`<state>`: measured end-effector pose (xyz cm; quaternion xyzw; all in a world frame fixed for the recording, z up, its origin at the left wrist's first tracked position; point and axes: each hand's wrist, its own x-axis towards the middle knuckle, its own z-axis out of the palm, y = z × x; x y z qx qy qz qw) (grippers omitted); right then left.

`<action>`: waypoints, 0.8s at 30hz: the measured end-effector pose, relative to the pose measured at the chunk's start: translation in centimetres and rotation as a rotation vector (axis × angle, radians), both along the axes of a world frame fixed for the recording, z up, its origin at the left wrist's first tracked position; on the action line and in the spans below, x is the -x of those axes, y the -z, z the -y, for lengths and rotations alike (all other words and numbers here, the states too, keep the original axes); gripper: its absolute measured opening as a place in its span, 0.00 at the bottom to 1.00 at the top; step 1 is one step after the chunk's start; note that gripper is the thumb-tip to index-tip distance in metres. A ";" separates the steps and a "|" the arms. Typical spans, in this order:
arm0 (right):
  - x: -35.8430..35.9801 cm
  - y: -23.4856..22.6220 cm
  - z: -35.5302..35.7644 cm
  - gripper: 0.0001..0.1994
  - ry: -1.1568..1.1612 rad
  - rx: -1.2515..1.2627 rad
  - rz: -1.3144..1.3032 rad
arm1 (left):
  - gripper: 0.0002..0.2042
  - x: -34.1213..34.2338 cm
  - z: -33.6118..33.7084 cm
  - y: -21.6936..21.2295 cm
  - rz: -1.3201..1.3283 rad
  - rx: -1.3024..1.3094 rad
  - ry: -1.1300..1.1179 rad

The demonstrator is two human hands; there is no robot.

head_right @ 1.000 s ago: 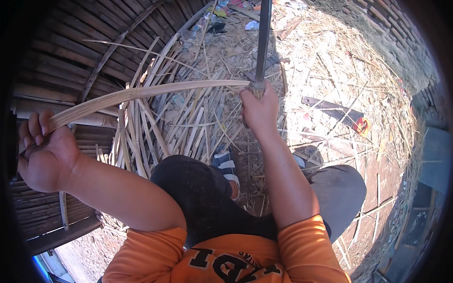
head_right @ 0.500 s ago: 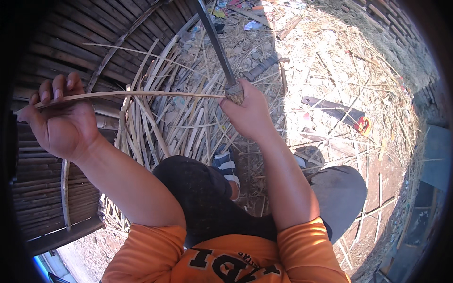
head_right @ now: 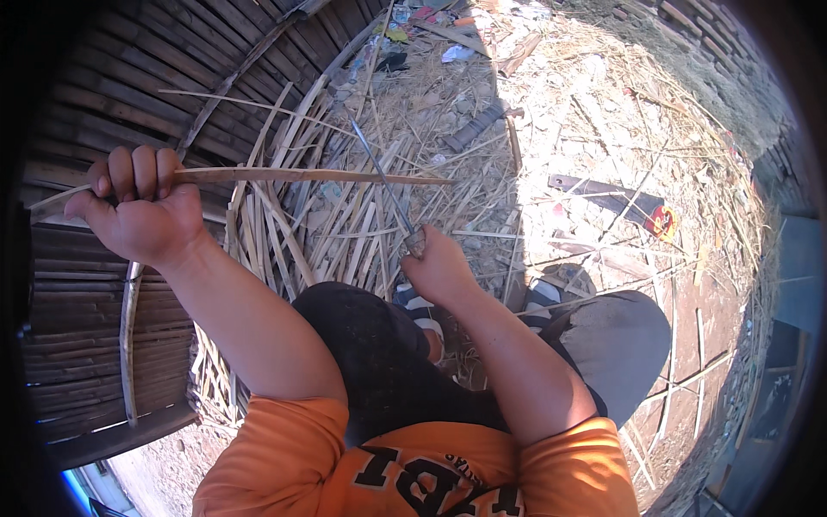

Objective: The person thins a bamboo strip using a machete, drawing the tool along the length of the wood while holding it.

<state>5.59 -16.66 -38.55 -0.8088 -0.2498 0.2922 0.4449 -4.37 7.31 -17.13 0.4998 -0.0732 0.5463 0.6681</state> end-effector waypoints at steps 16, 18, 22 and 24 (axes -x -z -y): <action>-1.8 5.0 1.5 0.19 0.015 -0.043 0.039 | 0.24 -0.2 -1.3 0.0 0.052 -0.094 0.466; -0.3 -1.3 -0.4 0.18 -0.025 -0.095 0.009 | 0.23 0.4 -1.3 0.3 0.053 -0.105 0.509; 1.9 -4.3 -1.4 0.16 -0.180 -0.237 0.026 | 0.22 0.7 -1.0 0.4 0.050 -0.118 0.535; 2.1 1.7 -0.4 0.16 0.011 -0.127 -0.004 | 0.22 0.4 -1.2 0.5 0.044 -0.086 0.543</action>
